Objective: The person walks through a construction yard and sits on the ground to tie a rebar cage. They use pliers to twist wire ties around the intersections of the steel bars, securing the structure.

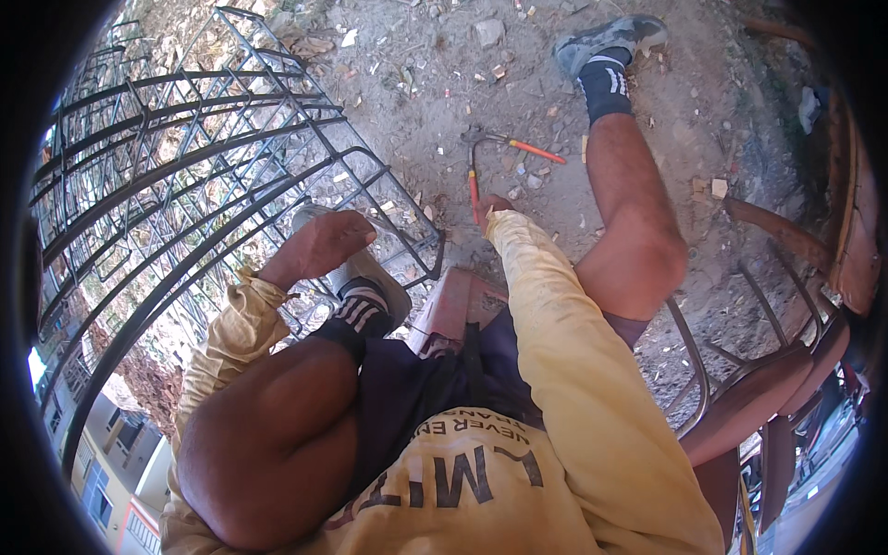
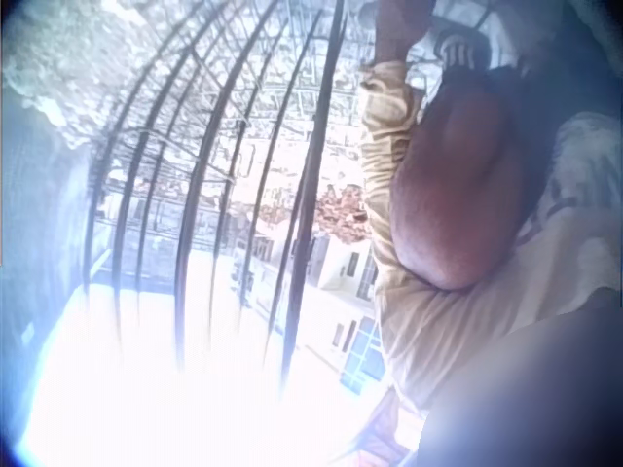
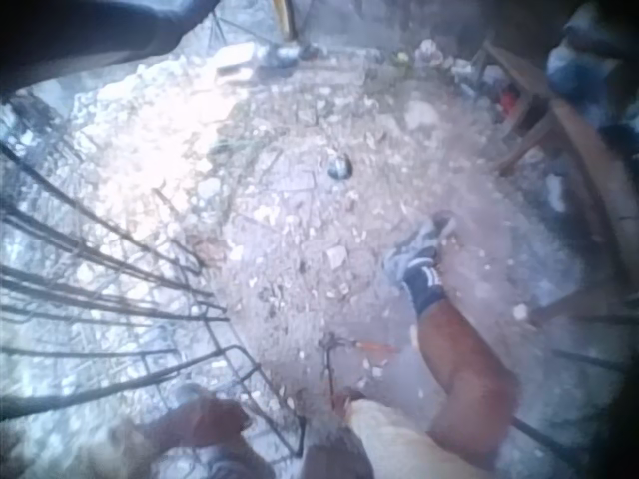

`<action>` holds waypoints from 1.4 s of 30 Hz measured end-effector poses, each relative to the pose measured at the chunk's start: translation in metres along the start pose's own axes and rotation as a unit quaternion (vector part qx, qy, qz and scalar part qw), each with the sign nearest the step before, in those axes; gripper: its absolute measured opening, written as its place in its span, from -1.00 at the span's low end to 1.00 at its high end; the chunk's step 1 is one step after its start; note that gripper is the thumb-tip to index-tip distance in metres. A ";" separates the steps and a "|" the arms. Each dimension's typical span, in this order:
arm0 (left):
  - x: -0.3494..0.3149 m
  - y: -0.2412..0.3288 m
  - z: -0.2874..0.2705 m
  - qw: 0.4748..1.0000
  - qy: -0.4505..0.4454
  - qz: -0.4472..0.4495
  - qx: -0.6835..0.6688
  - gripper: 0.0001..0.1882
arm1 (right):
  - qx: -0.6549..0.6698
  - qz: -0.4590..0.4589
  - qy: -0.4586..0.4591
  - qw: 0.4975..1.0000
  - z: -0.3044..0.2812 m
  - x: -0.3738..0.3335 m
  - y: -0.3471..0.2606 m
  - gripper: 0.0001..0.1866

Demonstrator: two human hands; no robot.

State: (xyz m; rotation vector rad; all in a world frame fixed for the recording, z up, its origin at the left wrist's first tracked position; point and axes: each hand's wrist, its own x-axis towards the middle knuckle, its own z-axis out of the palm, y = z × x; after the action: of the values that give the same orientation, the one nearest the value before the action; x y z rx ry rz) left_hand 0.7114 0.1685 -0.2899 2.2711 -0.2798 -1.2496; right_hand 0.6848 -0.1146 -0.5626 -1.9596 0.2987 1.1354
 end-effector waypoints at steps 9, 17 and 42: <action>-0.025 0.015 -0.006 0.996 -0.051 0.055 0.049 -0.78 | -0.234 0.150 -0.086 0.957 0.059 0.028 0.033 -0.68; 0.054 -0.018 0.080 0.963 -0.081 0.074 0.246 -0.82 | -0.155 0.250 -0.054 0.954 0.037 0.011 0.018 -0.63; 0.174 -0.100 0.226 0.959 0.101 -0.211 -0.159 -0.56 | -0.282 0.068 -0.062 0.955 0.014 0.022 -0.019 -0.74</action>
State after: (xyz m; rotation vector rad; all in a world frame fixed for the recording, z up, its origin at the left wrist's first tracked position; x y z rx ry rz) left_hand 0.6119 0.1011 -0.5672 2.2095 0.4739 -1.1423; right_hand 0.6990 -0.0879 -0.5738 -2.3697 0.0379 1.5541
